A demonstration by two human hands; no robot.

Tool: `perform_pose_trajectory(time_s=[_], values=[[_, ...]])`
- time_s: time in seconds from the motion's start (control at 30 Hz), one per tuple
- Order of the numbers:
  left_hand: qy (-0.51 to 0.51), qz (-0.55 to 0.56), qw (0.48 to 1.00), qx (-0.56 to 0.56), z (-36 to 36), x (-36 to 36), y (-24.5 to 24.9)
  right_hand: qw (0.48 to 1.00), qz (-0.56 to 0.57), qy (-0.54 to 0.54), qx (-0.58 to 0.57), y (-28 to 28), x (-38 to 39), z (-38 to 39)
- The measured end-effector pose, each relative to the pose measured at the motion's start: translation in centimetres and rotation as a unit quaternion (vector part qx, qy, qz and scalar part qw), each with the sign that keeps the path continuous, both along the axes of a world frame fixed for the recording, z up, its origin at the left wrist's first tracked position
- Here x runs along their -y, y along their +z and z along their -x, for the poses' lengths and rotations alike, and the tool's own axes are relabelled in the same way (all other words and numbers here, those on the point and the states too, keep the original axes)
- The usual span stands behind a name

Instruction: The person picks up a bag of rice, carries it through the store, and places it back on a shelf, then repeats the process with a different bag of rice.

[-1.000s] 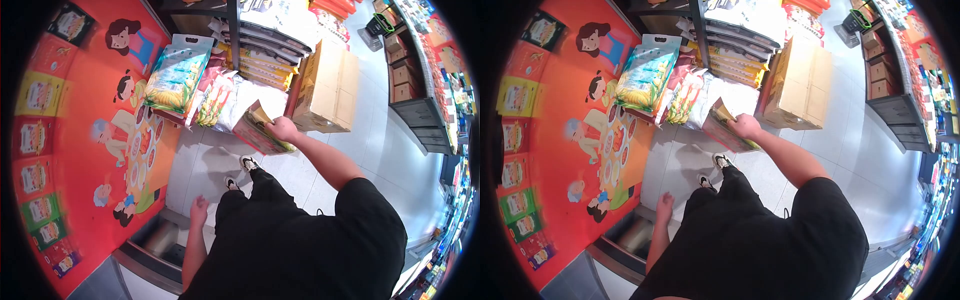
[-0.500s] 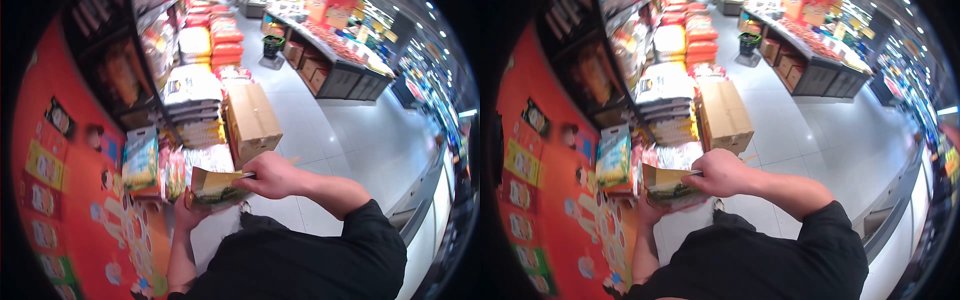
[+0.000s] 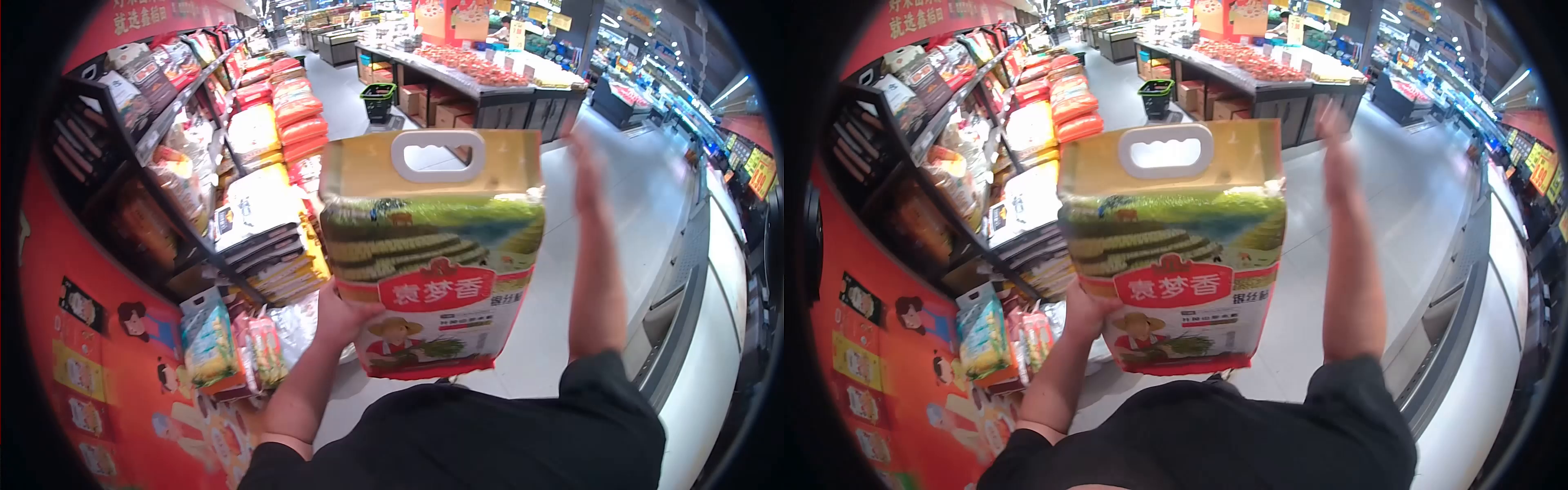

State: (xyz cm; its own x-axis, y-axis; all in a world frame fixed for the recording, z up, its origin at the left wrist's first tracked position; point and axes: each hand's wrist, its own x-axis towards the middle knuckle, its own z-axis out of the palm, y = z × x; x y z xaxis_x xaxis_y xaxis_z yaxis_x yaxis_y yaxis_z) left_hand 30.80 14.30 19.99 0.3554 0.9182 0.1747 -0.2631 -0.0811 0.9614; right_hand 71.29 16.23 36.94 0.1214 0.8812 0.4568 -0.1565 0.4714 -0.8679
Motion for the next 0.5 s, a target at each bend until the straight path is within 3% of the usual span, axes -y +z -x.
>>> perform_pose_trajectory(time_s=[0.07,0.13,0.23,0.33,0.37,0.5], values=[[-0.039,0.049,0.998,0.009,-4.7,-4.0,-1.6,0.965,0.164,0.163,-0.127,-11.3,1.1,-4.3],[-0.004,0.054,0.998,-0.032,-10.5,-7.1,-3.9,0.886,0.3,0.261,-0.238,-22.4,1.6,-4.9],[-0.025,0.141,0.97,-0.197,-17.9,-12.2,-11.0,0.891,0.294,0.121,-0.324,-34.3,-1.4,-7.9],[-0.042,0.173,0.959,-0.222,-24.6,-15.7,-20.3,0.883,0.315,-0.02,-0.349,-41.0,-1.6,-13.0],[-0.036,0.172,0.948,-0.266,-26.3,-15.6,-22.8,0.871,0.347,-0.028,-0.347,-41.7,-1.9,-14.9],[-0.05,0.241,0.937,-0.248,-31.5,-16.7,-27.6,0.838,0.428,-0.084,-0.327,-43.3,-1.5,-19.7]])
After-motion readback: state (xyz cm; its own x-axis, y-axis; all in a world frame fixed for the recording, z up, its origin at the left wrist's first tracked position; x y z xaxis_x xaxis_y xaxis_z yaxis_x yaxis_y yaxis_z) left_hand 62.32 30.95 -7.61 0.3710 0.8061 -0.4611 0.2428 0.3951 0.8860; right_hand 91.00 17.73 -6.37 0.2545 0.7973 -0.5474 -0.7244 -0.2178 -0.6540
